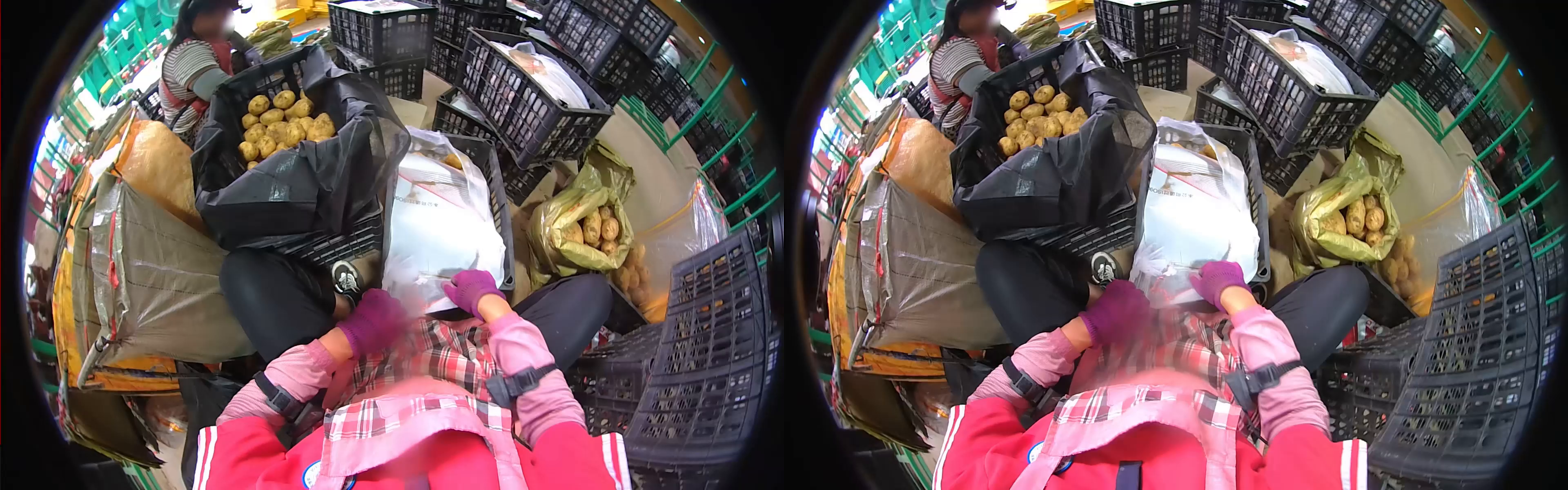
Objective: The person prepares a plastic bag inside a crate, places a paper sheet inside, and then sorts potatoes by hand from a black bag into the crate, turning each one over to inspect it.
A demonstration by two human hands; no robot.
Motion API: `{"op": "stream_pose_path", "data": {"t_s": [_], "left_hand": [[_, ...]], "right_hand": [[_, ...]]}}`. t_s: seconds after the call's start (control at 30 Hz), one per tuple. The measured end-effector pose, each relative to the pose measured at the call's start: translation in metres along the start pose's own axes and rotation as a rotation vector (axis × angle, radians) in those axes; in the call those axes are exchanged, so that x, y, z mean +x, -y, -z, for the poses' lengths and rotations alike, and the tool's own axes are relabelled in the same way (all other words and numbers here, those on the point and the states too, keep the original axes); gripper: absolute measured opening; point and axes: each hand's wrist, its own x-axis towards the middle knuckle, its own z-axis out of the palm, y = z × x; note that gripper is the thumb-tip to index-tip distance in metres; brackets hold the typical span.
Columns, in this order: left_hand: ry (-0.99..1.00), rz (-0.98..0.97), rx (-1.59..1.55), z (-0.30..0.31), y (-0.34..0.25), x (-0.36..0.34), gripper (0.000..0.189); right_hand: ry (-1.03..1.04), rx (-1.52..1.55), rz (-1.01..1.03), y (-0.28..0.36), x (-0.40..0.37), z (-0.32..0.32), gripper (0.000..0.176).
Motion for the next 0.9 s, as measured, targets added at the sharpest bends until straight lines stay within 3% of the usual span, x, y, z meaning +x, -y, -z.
{"op": "stream_pose_path", "data": {"t_s": [0.07,0.1,0.13,0.23,0.27,0.33,0.4,0.43,0.47,0.5,0.57,0.63,0.7,0.73,0.8,0.83,0.87,0.9], "left_hand": [[0.042,-0.003,-0.003,-0.01,-0.003,0.002,0.016],[0.122,0.004,-0.042,-0.013,-0.005,0.004,0.014],[0.207,0.017,-0.079,-0.016,-0.007,0.005,0.013],[0.338,0.007,-0.126,-0.041,-0.01,0.008,0.012],[0.373,-0.003,-0.131,-0.055,-0.01,0.005,0.014],[0.385,0.121,-0.343,-0.086,-0.006,0.002,0.018],[0.425,0.202,-0.577,-0.11,0.001,-0.002,0.023],[0.463,0.201,-0.712,-0.12,0.001,-0.003,0.026],[0.497,0.195,-0.847,-0.123,0.001,-0.002,0.029],[0.481,0.123,-0.736,-0.109,0.002,0.002,0.028],[0.438,-0.019,-0.513,-0.069,0.002,0.015,0.028],[0.073,0.173,-0.694,-0.102,0.01,-0.009,0.03],[-0.171,0.496,-0.997,-0.1,0.01,-0.018,0.031],[-0.206,0.586,-1.027,-0.083,0.006,-0.018,0.032],[-0.251,0.743,-1.082,-0.042,0.0,-0.011,0.034],[-0.274,0.7,-0.979,-0.044,0.005,-0.011,0.034],[-0.291,0.629,-0.885,-0.048,0.012,-0.011,0.034],[-0.304,0.547,-0.805,-0.054,0.019,-0.005,0.034]], "right_hand": [[0.035,0.04,-0.159,0.014,-0.06,0.009,0.055],[-0.054,0.066,-0.18,0.019,-0.09,-0.003,0.053],[0.042,0.076,-0.213,0.021,-0.093,0.003,0.047],[-0.096,0.12,-0.161,-0.002,-0.101,-0.055,0.041],[0.014,0.187,-0.153,0.014,-0.109,-0.016,0.046],[-0.22,0.335,-0.22,0.027,-0.094,0.014,0.044],[-0.698,0.155,-0.1,0.013,-0.046,0.04,0.043],[-0.761,0.27,-0.006,0.003,-0.02,0.04,0.043],[-0.598,0.507,-0.028,-0.001,-0.001,0.047,0.048],[-0.47,0.58,-0.067,-0.016,0.029,0.036,0.064],[-0.368,0.435,-0.296,-0.037,0.068,0.011,0.086],[-0.32,0.426,-0.582,-0.057,0.087,-0.005,0.104],[-0.394,0.538,-0.617,-0.087,0.094,-0.026,0.107],[-0.387,0.686,-0.682,-0.088,0.09,-0.02,0.095],[-0.351,0.763,-0.542,-0.099,0.111,-0.023,0.078],[-0.358,0.815,-0.493,-0.11,0.119,-0.022,0.07],[-0.585,0.78,-0.4,-0.107,0.122,-0.021,0.053],[-0.571,0.803,-0.349,-0.092,0.098,0.015,0.053]]}}
